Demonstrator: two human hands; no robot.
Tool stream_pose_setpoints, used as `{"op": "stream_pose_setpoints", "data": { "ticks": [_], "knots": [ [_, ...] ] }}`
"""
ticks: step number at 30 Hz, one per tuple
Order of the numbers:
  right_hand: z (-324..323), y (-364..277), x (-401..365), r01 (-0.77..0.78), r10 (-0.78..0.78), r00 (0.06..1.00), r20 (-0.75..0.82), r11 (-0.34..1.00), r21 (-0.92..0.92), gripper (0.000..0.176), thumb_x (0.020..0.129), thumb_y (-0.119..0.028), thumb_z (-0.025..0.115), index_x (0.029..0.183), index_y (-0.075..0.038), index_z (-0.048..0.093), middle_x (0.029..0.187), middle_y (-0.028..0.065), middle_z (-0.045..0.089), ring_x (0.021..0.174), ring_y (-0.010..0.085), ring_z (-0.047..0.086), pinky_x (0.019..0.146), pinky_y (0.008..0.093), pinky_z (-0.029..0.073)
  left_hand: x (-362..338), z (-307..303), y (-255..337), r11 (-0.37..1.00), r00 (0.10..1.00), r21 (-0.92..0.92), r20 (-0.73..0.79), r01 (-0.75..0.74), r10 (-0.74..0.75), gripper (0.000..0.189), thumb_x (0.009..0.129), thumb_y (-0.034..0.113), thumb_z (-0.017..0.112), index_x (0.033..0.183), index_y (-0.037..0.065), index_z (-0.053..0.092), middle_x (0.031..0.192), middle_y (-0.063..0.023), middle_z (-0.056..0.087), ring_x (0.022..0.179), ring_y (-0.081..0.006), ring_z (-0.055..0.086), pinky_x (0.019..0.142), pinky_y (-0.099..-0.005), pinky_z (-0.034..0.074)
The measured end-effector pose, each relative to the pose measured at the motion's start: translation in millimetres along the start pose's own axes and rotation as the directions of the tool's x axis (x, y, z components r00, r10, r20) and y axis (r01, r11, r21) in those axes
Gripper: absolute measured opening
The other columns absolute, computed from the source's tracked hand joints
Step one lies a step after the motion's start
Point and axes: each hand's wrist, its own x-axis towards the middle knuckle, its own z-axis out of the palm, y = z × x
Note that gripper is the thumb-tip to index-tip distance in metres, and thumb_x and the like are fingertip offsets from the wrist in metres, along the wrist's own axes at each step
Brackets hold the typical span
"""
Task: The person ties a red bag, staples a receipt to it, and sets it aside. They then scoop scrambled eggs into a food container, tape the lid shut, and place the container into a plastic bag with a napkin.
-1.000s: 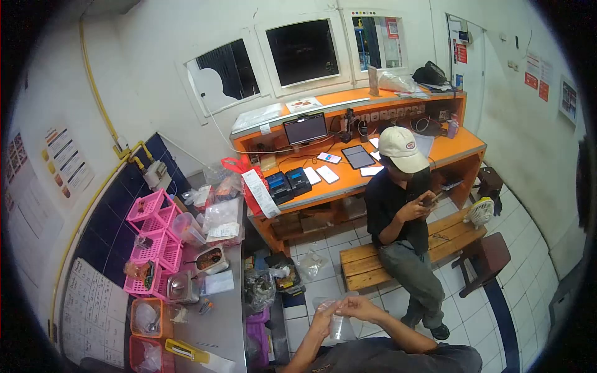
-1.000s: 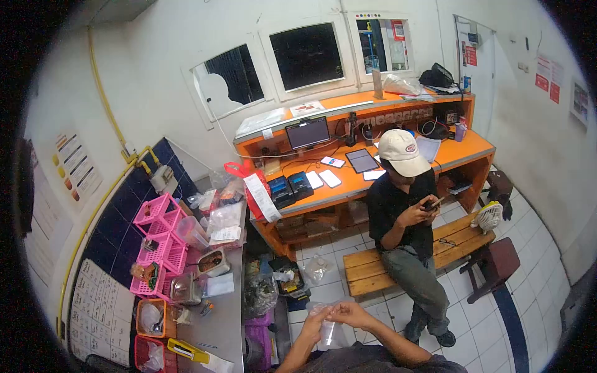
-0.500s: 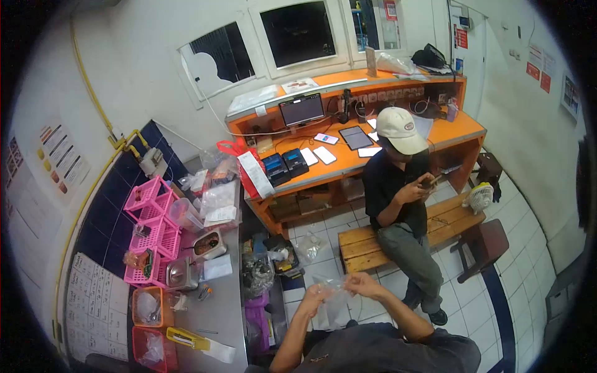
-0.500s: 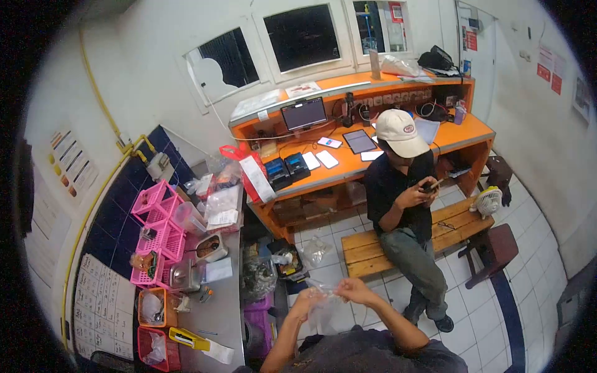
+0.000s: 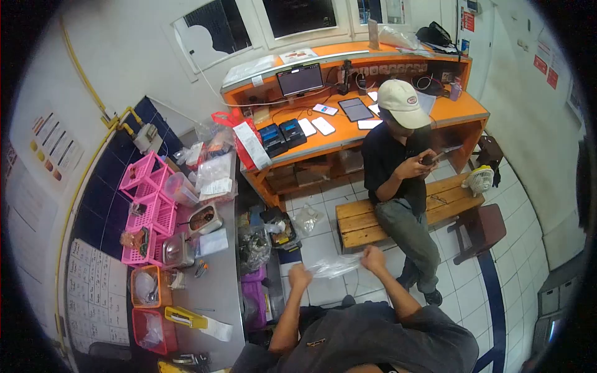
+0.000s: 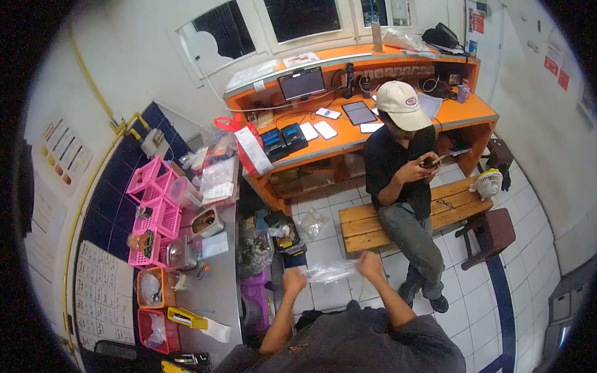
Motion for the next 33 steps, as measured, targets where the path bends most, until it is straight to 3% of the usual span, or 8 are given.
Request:
{"op": "stream_pose_setpoints", "data": {
  "ticks": [9,11,13,16,19,23,28,33],
  "knots": [
    [-44.5,10.9,-26.7,-0.116,0.112,0.992,0.052,0.991,0.07,0.018,0.071,-0.018,0.067,0.076,-0.004,0.058,0.073,0.0187,0.063,0.076,0.0407,0.064,0.068,0.0506,0.049,-2.8,-10.2,-24.1,0.719,0.903,-0.573,0.095,0.394,-0.419,0.021,0.079,0.001,0.058,0.059,0.003,0.054,0.058,-0.0158,0.064,0.054,-0.0295,0.07,0.051,-0.041,0.055],
    [-47.1,4.8,-25.8,-0.041,0.041,0.999,-0.014,0.999,0.034,0.02,0.072,-0.019,0.069,0.081,-0.004,0.058,0.072,0.0182,0.062,0.075,0.0406,0.064,0.068,0.0507,0.049,-3.3,-31.3,-0.7,0.984,0.968,-0.176,-0.239,0.028,-0.07,0.011,0.073,-0.001,0.059,0.064,0.001,0.053,0.062,-0.0188,0.061,0.064,-0.039,0.066,0.061,-0.0481,0.051],
    [-68.5,-31.2,-45.5,0.525,-0.565,0.8,-0.203,0.822,-0.218,0.029,0.075,-0.023,0.072,0.093,-0.004,0.059,0.074,0.0198,0.062,0.078,0.0413,0.065,0.069,0.0526,0.05,-7.7,-76.8,57.6,0.963,0.978,-0.267,-0.207,-0.028,-0.029,0.007,0.068,-0.003,0.059,0.069,0.0,0.053,0.07,-0.0223,0.057,0.074,-0.0454,0.06,0.068,-0.0523,0.046],
    [-91.0,-118.2,-68.9,0.735,-0.733,0.674,-0.096,0.678,-0.017,0.031,0.08,-0.021,0.07,0.101,-0.002,0.058,0.085,0.0253,0.066,0.083,0.0439,0.065,0.074,0.0514,0.051,-14.8,-80.9,90.6,0.9,0.949,-0.307,-0.148,-0.31,0.277,0.009,0.069,-0.003,0.061,0.076,0.001,0.055,0.078,-0.0217,0.059,0.075,-0.0429,0.061,0.068,-0.0501,0.048],
    [-69.4,-118.0,-49.0,0.504,-0.503,0.846,0.179,0.863,0.043,0.021,0.083,-0.015,0.067,0.099,-0.003,0.06,0.088,0.0249,0.066,0.087,0.0437,0.065,0.074,0.0511,0.052,-19.0,-79.0,98.1,0.872,0.883,-0.147,-0.135,-0.467,0.45,0.014,0.071,-0.001,0.063,0.083,0.002,0.056,0.083,-0.0191,0.061,0.076,-0.0419,0.063,0.068,-0.0488,0.051],
    [-77.2,-96.5,-33.0,0.36,-0.361,0.932,0.023,0.918,-0.166,0.019,0.081,-0.012,0.065,0.097,-0.004,0.059,0.087,0.0229,0.065,0.084,0.041,0.065,0.067,0.0528,0.051,-14.4,-92.5,71.7,0.984,0.987,0.124,-0.09,-0.124,0.136,0.032,0.072,0.0,0.066,0.102,0.006,0.057,0.09,-0.0147,0.064,0.084,-0.0402,0.066,0.07,-0.0478,0.055],
    [-69.0,-148.2,-64.9,0.714,-0.715,0.698,-0.023,0.699,-0.039,0.03,0.074,-0.018,0.075,0.098,-0.008,0.06,0.088,0.0175,0.066,0.084,0.0381,0.067,0.069,0.0501,0.051,-21.9,-80.9,98.1,0.923,0.915,0.074,-0.122,-0.377,0.384,0.032,0.072,0.001,0.065,0.103,0.007,0.063,0.094,-0.0141,0.062,0.092,-0.0352,0.064,0.073,-0.0475,0.054],
    [-61.1,-128.2,-36.0,0.545,-0.544,0.838,0.038,0.838,-0.024,0.024,0.075,-0.011,0.071,0.096,-0.011,0.062,0.075,0.0175,0.068,0.074,0.042,0.067,0.068,0.052,0.051,-20.3,-106.4,76.5,0.901,0.914,0.214,-0.073,-0.377,0.399,0.023,0.075,0.002,0.061,0.096,0.007,0.068,0.089,-0.0134,0.062,0.088,-0.0329,0.064,0.071,-0.0451,0.054]
  ]
}}
